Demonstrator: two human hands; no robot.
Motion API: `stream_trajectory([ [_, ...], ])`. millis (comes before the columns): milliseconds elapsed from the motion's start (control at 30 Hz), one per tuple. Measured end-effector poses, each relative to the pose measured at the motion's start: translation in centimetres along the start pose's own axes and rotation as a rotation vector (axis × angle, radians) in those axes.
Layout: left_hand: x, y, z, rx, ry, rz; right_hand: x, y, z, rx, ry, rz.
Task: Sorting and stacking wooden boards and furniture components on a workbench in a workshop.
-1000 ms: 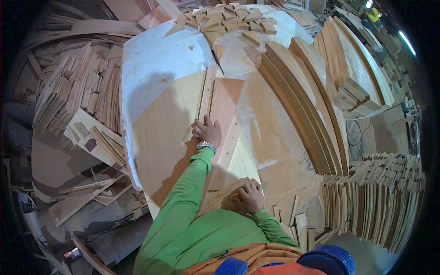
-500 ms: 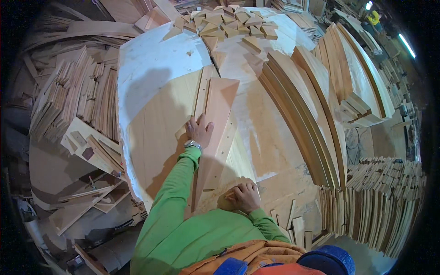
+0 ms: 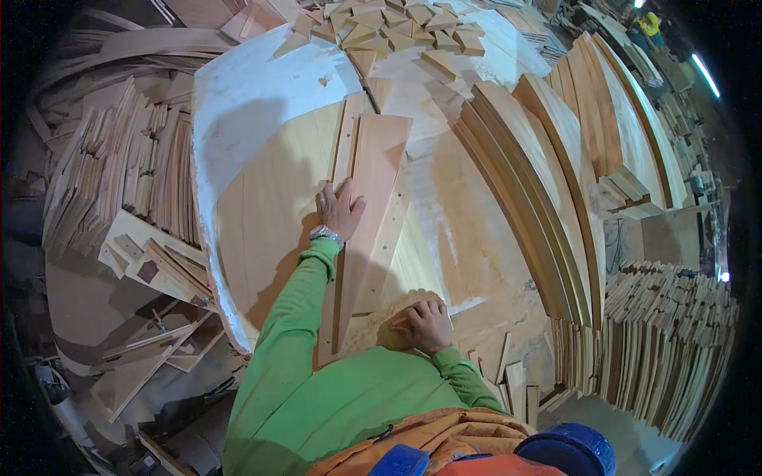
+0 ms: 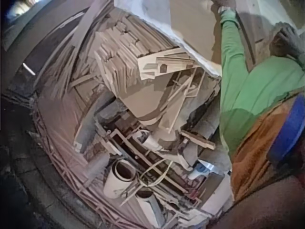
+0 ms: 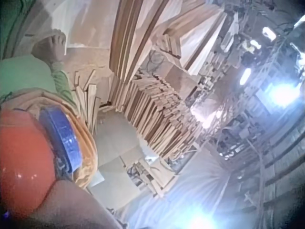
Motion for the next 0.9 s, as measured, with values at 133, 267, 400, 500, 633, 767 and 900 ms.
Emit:
stream_trajectory([
  [133, 0.0, -0.6, -1.2, 0.013, 0.004, 0.023, -0.5, 0.6, -1.0, -0.030, 0.031, -0.022],
  [267, 0.8, -0.7, -2.3, -0.009, 0.038, 0.007, -0.5, 0.1, -2.4, -0.019, 0.014, -0.052],
  [400, 0.4, -0.7, -3.1, 0.029, 0.032, 0.025, -0.5, -0.5, -3.5, -0.018, 0.055, -0.053],
  [500, 0.7, -0.7, -3.7, 0.055, -0.018, 0.030, -0.8, -0.5, -4.2, 0.012, 0.048, -0.043],
  [633, 1.0, -1.2, -4.6, 0.042, -0.030, 0.081, -0.6, -1.0, -5.6, 0.042, 0.046, -0.041],
  [767, 1.7, -0.9, -5.4, 0.120, -0.111, 0.097, -0.6, -0.9, -6.5, 0.049, 0.043, -0.005],
  [900, 3.0, -1.3, -5.4, 0.092, 0.000, 0.135, -0.4, -1.3, -8.3, -0.016, 0.013, 0.019],
])
Point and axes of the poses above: each hand's wrist, its own z-axis away from the middle knuckle, its own y-axis out of the palm, x = y × z, the point moved 9 cm from there along -z, towards the middle knuckle, and after that the axes turned 6 degrees about -y, right-handed, at the moved point
